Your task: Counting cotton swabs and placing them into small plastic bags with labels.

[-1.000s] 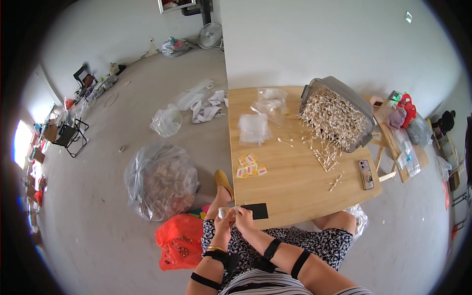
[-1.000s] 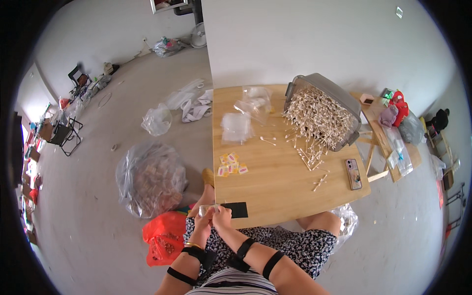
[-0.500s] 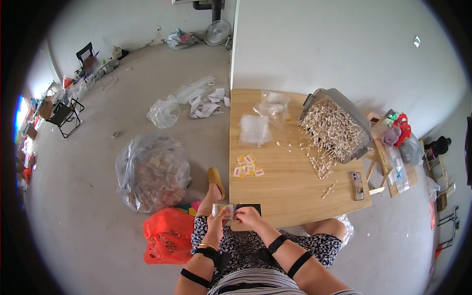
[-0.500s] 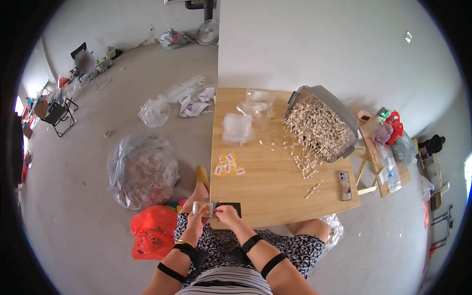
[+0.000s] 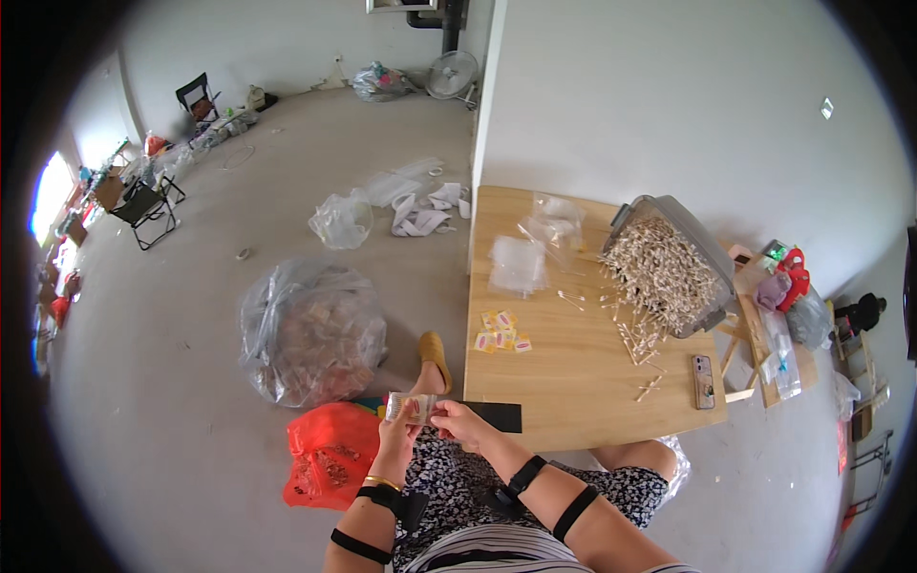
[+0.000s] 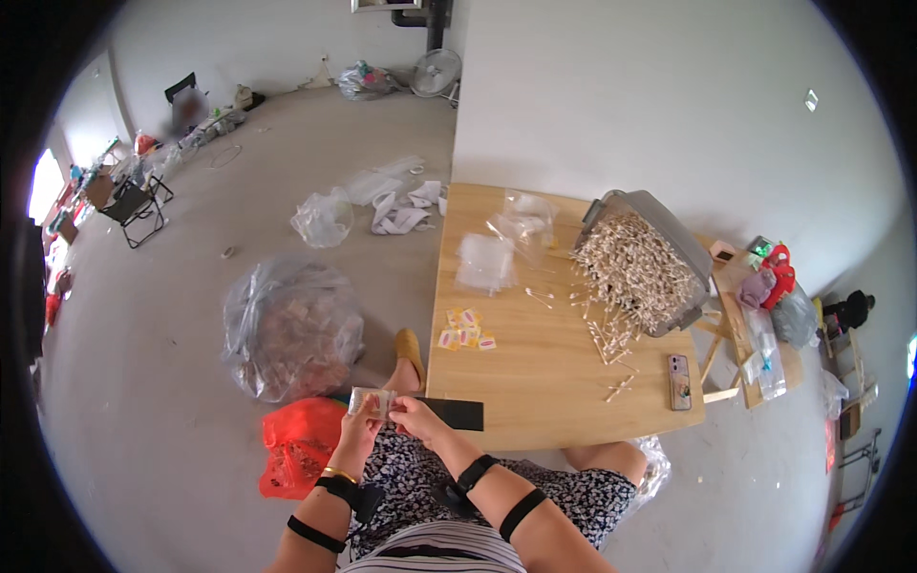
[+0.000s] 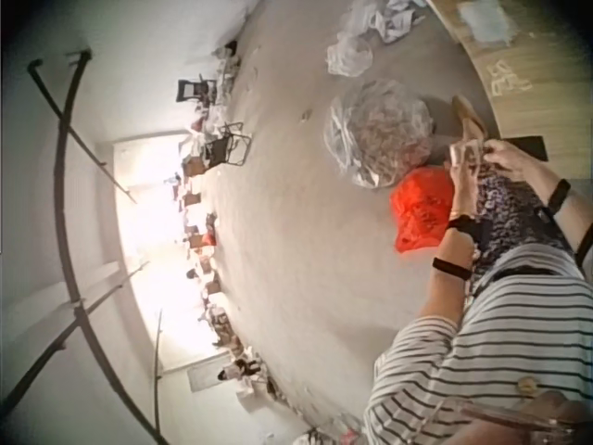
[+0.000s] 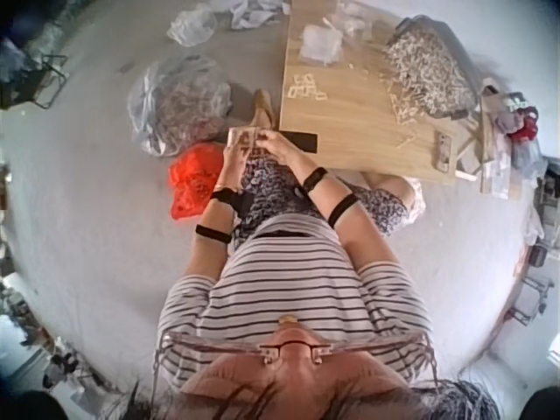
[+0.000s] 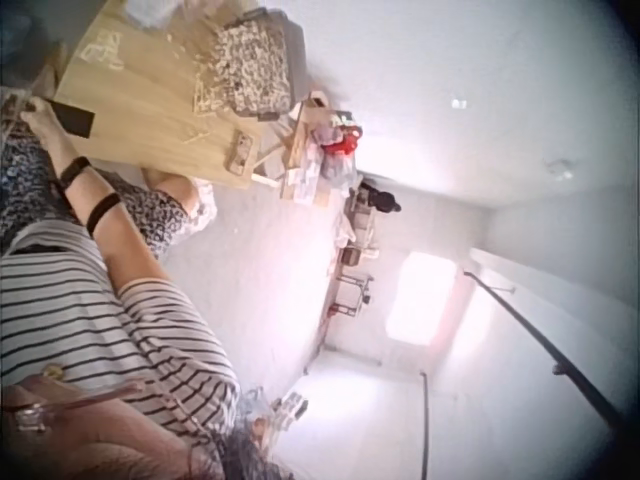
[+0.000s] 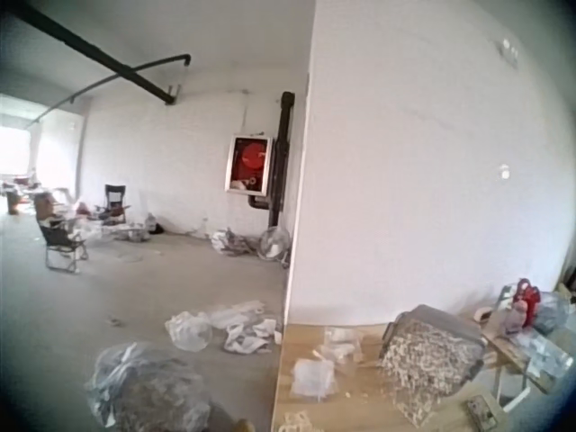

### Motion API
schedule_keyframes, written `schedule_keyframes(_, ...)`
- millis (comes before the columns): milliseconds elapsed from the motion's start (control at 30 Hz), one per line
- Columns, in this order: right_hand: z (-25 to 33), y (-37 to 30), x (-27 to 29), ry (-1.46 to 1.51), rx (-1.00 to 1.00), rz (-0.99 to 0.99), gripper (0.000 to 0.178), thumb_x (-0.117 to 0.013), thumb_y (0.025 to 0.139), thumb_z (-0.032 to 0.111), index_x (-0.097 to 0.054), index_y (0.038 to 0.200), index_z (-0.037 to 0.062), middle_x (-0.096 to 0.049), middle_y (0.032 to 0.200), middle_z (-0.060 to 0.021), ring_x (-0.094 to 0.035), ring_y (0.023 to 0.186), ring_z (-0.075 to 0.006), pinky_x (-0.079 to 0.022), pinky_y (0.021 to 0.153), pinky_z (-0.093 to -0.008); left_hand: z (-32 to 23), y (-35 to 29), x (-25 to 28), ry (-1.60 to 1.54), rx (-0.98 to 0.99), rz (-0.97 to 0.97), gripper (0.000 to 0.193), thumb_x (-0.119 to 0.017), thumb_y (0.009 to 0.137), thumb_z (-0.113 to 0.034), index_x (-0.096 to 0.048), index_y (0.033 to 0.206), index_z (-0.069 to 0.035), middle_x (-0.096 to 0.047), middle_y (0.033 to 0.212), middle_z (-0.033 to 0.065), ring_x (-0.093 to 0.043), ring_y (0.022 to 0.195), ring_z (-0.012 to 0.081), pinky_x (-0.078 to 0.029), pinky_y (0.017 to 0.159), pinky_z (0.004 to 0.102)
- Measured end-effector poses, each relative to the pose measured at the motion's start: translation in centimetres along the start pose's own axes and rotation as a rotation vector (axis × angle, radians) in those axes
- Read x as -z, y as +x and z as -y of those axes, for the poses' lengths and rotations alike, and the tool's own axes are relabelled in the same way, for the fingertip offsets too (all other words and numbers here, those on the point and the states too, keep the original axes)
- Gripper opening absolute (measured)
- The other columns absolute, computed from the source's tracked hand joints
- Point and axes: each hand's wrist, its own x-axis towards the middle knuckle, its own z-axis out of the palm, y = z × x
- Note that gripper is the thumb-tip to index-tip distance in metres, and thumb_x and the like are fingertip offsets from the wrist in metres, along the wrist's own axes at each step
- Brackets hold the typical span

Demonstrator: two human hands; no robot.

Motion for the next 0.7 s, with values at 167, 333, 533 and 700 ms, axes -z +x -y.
schedule_keyframes(167,1.4,-1.3,-0.5,-0.13,0.35,-0.151,0.022,-0.069,0.096,0.021,-0.062,0.107,0.0034,-0.064,0.091,-0.0016,-0.06,0.079,-0.0108,-0.05,0.071,-0.0269,-2.7,-4.7,-2.5,-0.197,-0.052,0.18,0.03,-0.07,0.096,-0.02,-0.059,0.119,-0.005,-0.066,0.116,0.0069,-0.066,0.107,0.0217,-0.055,0.096,0.0385)
schedule_keyframes(333,5.8,-7.4,1.7,-0.367,0.588,-0.265,0.015,-0.069,0.095,0.016,-0.064,0.1,0.0029,-0.062,0.099,-0.0052,-0.061,0.094,-0.015,-0.049,0.086,-0.0314,-4.4,-7.8,-3.4,-0.039,0.104,0.473,0.04,-0.068,0.097,-0.017,-0.054,0.132,-0.004,-0.064,0.126,0.0102,-0.062,0.119,0.0238,-0.052,0.103,0.0391)
schedule_keyframes(533,8.9,-13.7,3.6,-0.493,0.671,-0.305,0.013,-0.069,0.094,0.014,-0.065,0.099,0.0029,-0.066,0.097,-0.0057,-0.064,0.095,-0.0171,-0.05,0.087,-0.0322,-6.2,-10.1,-9.5,0.732,-0.443,0.604,0.057,-0.082,0.082,-0.013,-0.057,0.132,0.0,-0.059,0.13,0.0114,-0.06,0.12,0.0219,-0.044,0.106,0.0338)
schedule_keyframes(700,10.8,-19.2,1.7,-0.517,0.903,-0.381,0.012,-0.069,0.092,0.012,-0.066,0.097,0.0014,-0.066,0.092,-0.0106,-0.067,0.089,-0.024,-0.051,0.081,-0.0362,-4.9,-12.3,-12.9,0.954,-0.601,0.48,0.037,-0.082,0.08,-0.035,-0.067,0.082,-0.001,-0.058,0.077,0.005,-0.055,0.07,0.0149,-0.04,0.061,0.0313)
